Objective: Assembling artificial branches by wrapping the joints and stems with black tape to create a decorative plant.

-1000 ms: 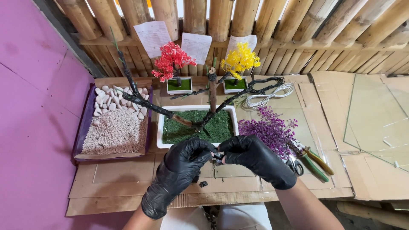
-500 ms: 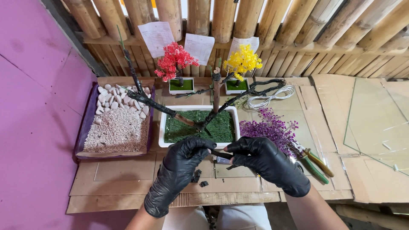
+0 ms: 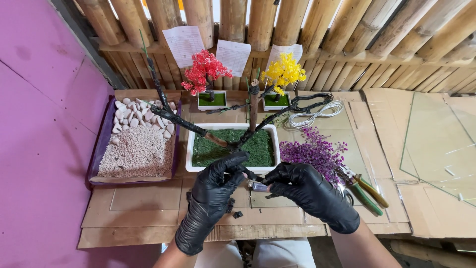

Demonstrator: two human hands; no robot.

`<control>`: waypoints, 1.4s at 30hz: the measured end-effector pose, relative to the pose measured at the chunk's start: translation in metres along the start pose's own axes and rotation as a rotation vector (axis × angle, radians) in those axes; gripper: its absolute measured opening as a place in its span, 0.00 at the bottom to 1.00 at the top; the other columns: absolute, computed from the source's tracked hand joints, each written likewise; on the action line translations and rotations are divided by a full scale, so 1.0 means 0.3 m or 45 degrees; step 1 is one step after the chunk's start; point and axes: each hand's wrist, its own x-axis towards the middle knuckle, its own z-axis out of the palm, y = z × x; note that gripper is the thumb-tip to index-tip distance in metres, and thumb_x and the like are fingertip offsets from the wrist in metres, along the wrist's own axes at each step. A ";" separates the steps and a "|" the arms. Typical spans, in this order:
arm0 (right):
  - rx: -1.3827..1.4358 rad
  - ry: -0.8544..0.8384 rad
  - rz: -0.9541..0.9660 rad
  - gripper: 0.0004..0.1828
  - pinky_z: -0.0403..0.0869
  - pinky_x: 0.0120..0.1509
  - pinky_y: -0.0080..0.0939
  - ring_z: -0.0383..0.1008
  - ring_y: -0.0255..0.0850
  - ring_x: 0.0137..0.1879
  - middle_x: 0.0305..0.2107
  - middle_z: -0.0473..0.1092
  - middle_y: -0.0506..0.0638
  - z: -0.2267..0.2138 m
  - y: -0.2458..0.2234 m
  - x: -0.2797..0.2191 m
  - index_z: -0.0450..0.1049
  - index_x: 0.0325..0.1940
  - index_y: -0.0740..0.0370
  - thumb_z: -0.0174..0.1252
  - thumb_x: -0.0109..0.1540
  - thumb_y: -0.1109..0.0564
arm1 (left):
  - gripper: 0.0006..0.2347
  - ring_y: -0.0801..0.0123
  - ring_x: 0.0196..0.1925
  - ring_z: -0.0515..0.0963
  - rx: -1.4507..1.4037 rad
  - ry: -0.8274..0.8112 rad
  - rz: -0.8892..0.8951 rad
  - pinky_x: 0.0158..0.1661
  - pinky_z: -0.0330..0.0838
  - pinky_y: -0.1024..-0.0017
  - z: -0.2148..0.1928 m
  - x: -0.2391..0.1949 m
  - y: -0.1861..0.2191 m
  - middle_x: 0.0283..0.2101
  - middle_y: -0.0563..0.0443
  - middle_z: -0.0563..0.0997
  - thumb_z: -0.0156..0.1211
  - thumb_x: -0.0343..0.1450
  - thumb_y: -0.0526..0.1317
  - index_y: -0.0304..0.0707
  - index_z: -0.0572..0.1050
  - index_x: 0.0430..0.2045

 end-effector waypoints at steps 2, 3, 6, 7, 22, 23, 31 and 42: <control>0.175 0.002 0.042 0.05 0.87 0.45 0.43 0.82 0.41 0.38 0.30 0.80 0.54 0.004 0.005 -0.002 0.85 0.36 0.68 0.68 0.57 0.64 | 0.15 0.68 0.49 0.85 -0.057 -0.019 -0.103 0.50 0.83 0.70 0.001 0.000 0.011 0.55 0.49 0.85 0.64 0.70 0.31 0.42 0.80 0.51; 0.175 0.002 0.042 0.05 0.87 0.45 0.43 0.82 0.41 0.38 0.30 0.80 0.54 0.004 0.010 -0.002 0.85 0.36 0.68 0.68 0.57 0.64 | 0.15 0.68 0.49 0.85 -0.057 -0.019 -0.103 0.50 0.83 0.70 0.000 0.000 0.007 0.55 0.49 0.85 0.64 0.70 0.31 0.42 0.80 0.51; 0.197 0.008 -0.030 0.03 0.87 0.44 0.43 0.82 0.40 0.37 0.29 0.80 0.52 0.004 0.018 -0.004 0.84 0.34 0.67 0.67 0.58 0.64 | 0.15 0.69 0.49 0.85 -0.044 -0.034 -0.090 0.50 0.83 0.69 -0.001 0.002 -0.006 0.54 0.50 0.85 0.64 0.70 0.31 0.43 0.80 0.51; 0.131 0.038 0.002 0.04 0.82 0.42 0.40 0.81 0.38 0.37 0.29 0.81 0.50 0.005 0.015 -0.007 0.85 0.35 0.65 0.68 0.58 0.62 | 0.15 0.70 0.46 0.85 0.003 -0.019 -0.080 0.49 0.82 0.71 0.000 0.001 -0.011 0.53 0.51 0.85 0.65 0.70 0.31 0.44 0.81 0.51; -0.198 0.134 -0.195 0.07 0.82 0.44 0.35 0.81 0.34 0.38 0.32 0.82 0.46 0.008 0.010 0.002 0.84 0.40 0.60 0.67 0.59 0.57 | 0.10 0.61 0.53 0.86 0.263 0.023 0.301 0.55 0.81 0.64 0.006 0.018 -0.033 0.49 0.50 0.85 0.61 0.73 0.31 0.43 0.80 0.47; -0.160 0.112 -0.168 0.08 0.84 0.46 0.36 0.84 0.36 0.40 0.33 0.83 0.48 0.005 0.008 0.003 0.84 0.40 0.61 0.68 0.58 0.58 | 0.07 0.61 0.50 0.86 0.171 0.009 0.315 0.54 0.82 0.64 0.005 0.019 -0.020 0.46 0.49 0.86 0.60 0.74 0.31 0.41 0.80 0.43; 0.118 0.023 0.169 0.07 0.75 0.40 0.36 0.80 0.38 0.35 0.29 0.82 0.53 -0.037 0.026 0.032 0.84 0.39 0.67 0.66 0.60 0.61 | 0.05 0.71 0.33 0.77 0.149 0.010 -0.037 0.36 0.74 0.68 -0.058 0.009 0.017 0.37 0.56 0.85 0.59 0.74 0.35 0.45 0.81 0.39; 0.073 -0.052 0.269 0.08 0.72 0.39 0.36 0.76 0.37 0.34 0.27 0.80 0.51 -0.051 -0.028 0.039 0.86 0.38 0.66 0.66 0.60 0.58 | 0.05 0.67 0.44 0.87 0.076 0.011 -0.203 0.48 0.84 0.69 -0.157 -0.013 -0.013 0.41 0.52 0.88 0.62 0.72 0.36 0.41 0.83 0.38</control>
